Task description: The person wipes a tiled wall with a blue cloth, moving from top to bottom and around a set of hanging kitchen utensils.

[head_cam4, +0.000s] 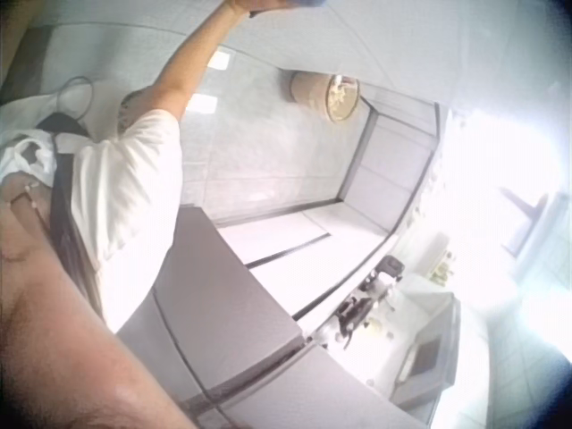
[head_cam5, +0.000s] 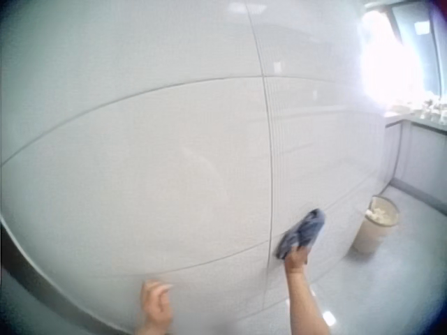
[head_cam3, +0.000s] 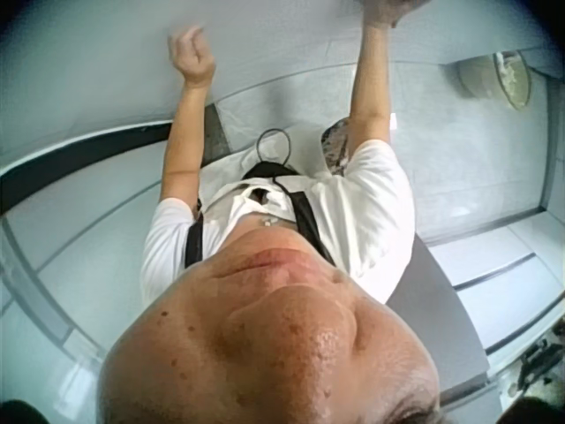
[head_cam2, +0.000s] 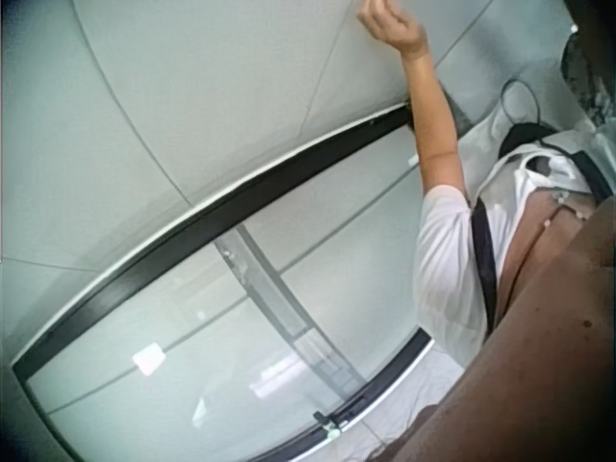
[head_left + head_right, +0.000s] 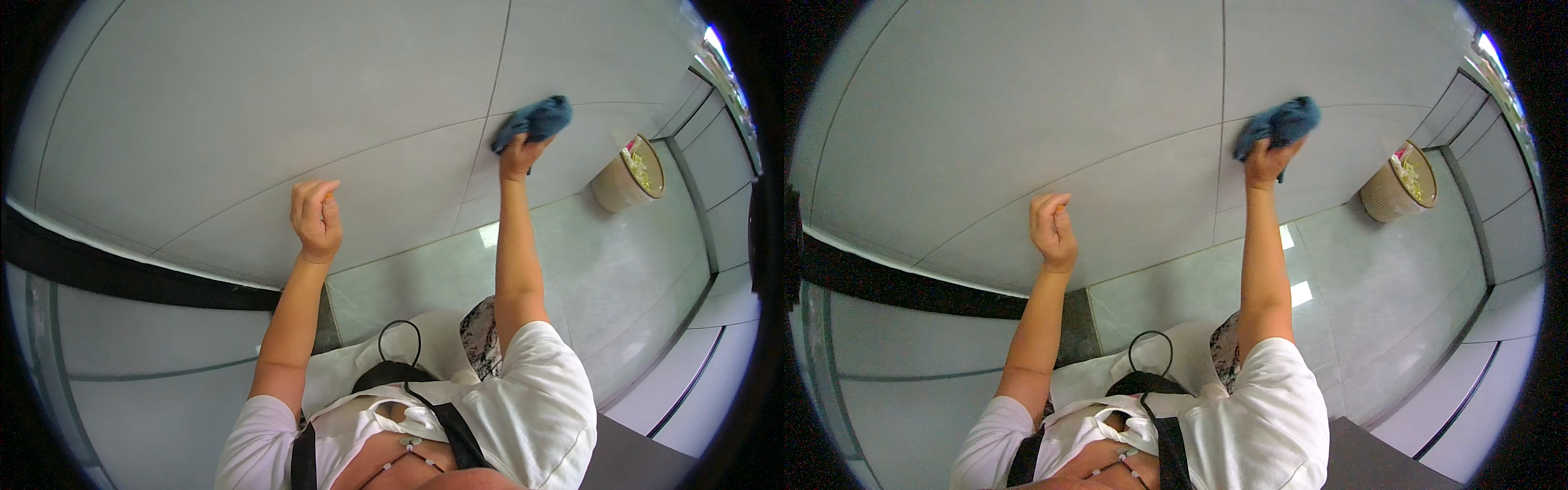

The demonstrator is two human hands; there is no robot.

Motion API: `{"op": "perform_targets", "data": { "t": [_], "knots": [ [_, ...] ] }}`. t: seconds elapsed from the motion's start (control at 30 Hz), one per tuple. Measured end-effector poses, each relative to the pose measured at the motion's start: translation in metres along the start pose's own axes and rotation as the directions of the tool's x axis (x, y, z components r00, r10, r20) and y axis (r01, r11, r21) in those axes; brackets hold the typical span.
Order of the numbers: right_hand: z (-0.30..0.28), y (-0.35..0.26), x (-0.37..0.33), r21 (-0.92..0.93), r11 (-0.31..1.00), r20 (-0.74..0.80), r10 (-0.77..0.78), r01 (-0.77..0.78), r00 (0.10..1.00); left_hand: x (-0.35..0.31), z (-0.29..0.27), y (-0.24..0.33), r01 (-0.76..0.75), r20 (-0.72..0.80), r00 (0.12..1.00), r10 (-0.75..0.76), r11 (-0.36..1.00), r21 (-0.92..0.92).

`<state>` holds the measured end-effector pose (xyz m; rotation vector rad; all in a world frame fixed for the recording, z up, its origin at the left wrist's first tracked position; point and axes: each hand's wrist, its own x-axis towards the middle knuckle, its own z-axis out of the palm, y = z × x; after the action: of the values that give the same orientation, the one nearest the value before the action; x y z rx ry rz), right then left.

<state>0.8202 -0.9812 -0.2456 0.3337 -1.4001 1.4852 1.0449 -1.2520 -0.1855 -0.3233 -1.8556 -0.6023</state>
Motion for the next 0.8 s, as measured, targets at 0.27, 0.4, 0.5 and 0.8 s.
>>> {"op": "perform_targets", "data": {
  "t": [0.27, 0.4, 0.5, 0.8],
  "knots": [
    [0.033, -0.067, -0.051, -0.142, 0.92, 0.247, -0.324, 0.365, 0.913, 0.03, 0.012, 0.022, -0.012, -0.04, 0.999, 0.013, 0.999, 0.034],
    [0.061, -0.152, -0.03, 0.165, 0.641, 0.513, -0.705, 0.75, 0.49, 0.028, -0.009, 0.031, 0.192, -0.068, 0.979, -0.191, 0.981, 0.017],
    [0.04, -0.142, -0.009, 0.034, 0.689, 0.473, -0.649, 0.724, 0.596, 0.038, -0.024, 0.052, 0.252, -0.026, 0.967, -0.254, 0.967, -0.043],
    [0.07, -0.271, 0.143, 0.054, 0.842, 0.288, -0.528, 0.537, 0.799, 0.13, -0.063, 0.121, 0.233, -0.019, 0.972, -0.233, 0.963, 0.136]
  ]
}}
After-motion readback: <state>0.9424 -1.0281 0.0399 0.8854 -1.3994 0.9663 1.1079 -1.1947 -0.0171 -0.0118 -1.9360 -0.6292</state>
